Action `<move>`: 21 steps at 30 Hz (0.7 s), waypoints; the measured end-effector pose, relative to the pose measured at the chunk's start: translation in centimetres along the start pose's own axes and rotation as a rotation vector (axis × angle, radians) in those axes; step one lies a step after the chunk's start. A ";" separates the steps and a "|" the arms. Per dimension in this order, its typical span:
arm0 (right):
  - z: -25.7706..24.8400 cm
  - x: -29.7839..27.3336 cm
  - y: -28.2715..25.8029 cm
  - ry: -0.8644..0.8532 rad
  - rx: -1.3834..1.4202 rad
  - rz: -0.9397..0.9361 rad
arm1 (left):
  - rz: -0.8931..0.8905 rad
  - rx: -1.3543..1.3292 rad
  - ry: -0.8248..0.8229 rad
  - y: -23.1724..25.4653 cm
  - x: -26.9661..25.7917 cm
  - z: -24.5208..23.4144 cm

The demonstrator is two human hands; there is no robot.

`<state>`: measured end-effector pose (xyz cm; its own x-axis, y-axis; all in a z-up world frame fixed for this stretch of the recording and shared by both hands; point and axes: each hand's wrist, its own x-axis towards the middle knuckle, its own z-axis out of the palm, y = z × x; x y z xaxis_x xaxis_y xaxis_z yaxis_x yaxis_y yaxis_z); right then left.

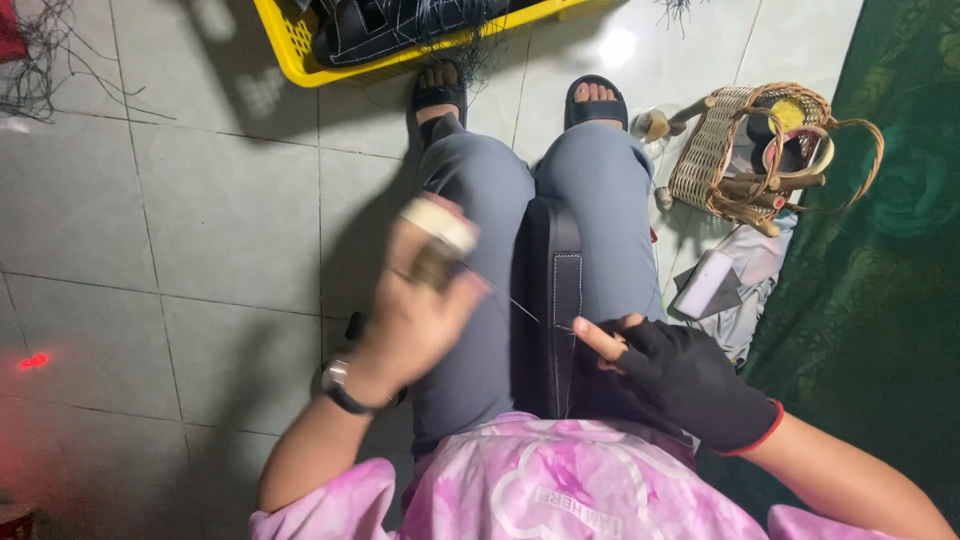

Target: Hand-stitching a black leather shoe component using a needle and thread while seated on the floor.

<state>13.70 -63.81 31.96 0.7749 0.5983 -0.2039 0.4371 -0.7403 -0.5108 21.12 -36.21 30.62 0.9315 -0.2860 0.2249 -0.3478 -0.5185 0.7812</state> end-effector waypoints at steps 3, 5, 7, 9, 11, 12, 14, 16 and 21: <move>-0.2 0.2 0.2 -0.064 -0.029 0.034 | 0.076 -0.128 -0.267 1.9 -2.6 2.3; -0.9 0.4 0.2 -0.109 -0.047 0.037 | 0.103 -0.118 -0.274 1.5 -2.8 3.2; -1.4 0.7 0.0 -0.145 -0.067 0.051 | 0.142 -0.111 -0.286 0.9 -3.1 3.8; -2.1 1.1 -0.3 -0.169 -0.088 0.047 | 0.146 -0.013 -0.296 0.4 -3.6 4.4; -1.9 1.1 0.2 -0.176 -0.074 0.046 | 0.151 -0.016 -0.306 0.4 -3.3 4.3; -1.8 1.0 0.4 -0.188 -0.054 0.047 | 0.150 -0.021 -0.321 0.5 -3.3 4.2; -1.8 1.1 0.6 -0.173 -0.019 0.045 | 0.145 -0.014 -0.323 0.5 -3.3 4.3; -1.8 1.3 0.8 -0.157 0.015 0.044 | 0.142 -0.007 -0.326 0.5 -3.2 4.3; -2.5 1.7 0.7 -0.112 0.019 0.017 | 0.177 -0.003 -0.301 0.6 -3.0 4.2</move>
<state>16.47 -64.09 33.29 0.7260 0.6167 -0.3042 0.4144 -0.7454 -0.5222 17.72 -39.05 27.94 0.7833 -0.5963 0.1760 -0.5005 -0.4370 0.7473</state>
